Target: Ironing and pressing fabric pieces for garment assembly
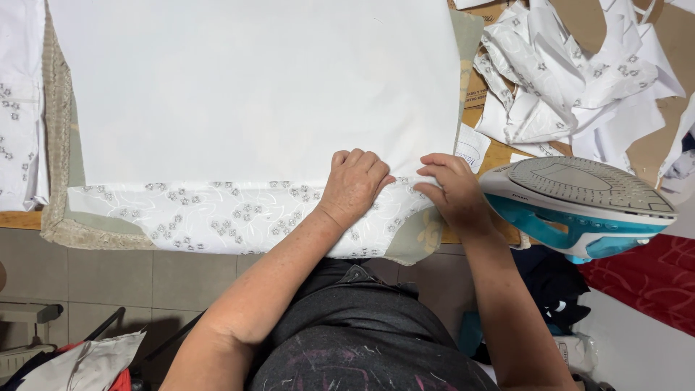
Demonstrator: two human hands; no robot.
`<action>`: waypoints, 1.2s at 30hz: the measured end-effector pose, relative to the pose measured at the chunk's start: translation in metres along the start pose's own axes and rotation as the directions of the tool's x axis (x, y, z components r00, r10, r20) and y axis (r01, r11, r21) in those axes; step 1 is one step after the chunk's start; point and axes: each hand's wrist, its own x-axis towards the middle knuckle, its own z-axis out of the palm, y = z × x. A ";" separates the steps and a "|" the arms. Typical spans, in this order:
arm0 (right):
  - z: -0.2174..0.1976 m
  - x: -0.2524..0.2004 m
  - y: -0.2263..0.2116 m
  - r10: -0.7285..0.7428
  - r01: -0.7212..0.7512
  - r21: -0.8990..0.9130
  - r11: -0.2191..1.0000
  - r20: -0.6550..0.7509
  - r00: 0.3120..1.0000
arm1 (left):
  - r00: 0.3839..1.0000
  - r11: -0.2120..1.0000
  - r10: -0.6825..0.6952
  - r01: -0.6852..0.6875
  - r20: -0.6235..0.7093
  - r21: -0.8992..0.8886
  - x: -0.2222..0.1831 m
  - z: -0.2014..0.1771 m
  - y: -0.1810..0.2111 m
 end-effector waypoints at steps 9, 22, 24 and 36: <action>0.002 -0.004 0.002 0.025 -0.023 0.038 0.999 -0.046 0.999 | 0.998 0.997 0.035 -0.031 0.046 -0.075 0.006 -0.013 0.008; 0.000 0.002 -0.007 0.094 -0.094 -0.001 0.996 -0.026 0.995 | 0.999 0.996 0.036 -0.034 0.018 -0.080 0.006 0.011 0.008; 0.000 0.002 -0.006 0.091 -0.091 -0.011 0.996 -0.020 0.996 | 0.999 0.997 0.026 -0.024 0.031 -0.075 0.008 0.009 0.009; 0.004 0.002 0.001 0.115 -0.110 -0.109 0.988 0.035 0.993 | 0.988 0.991 -0.023 0.043 0.153 -0.127 0.015 -0.004 0.013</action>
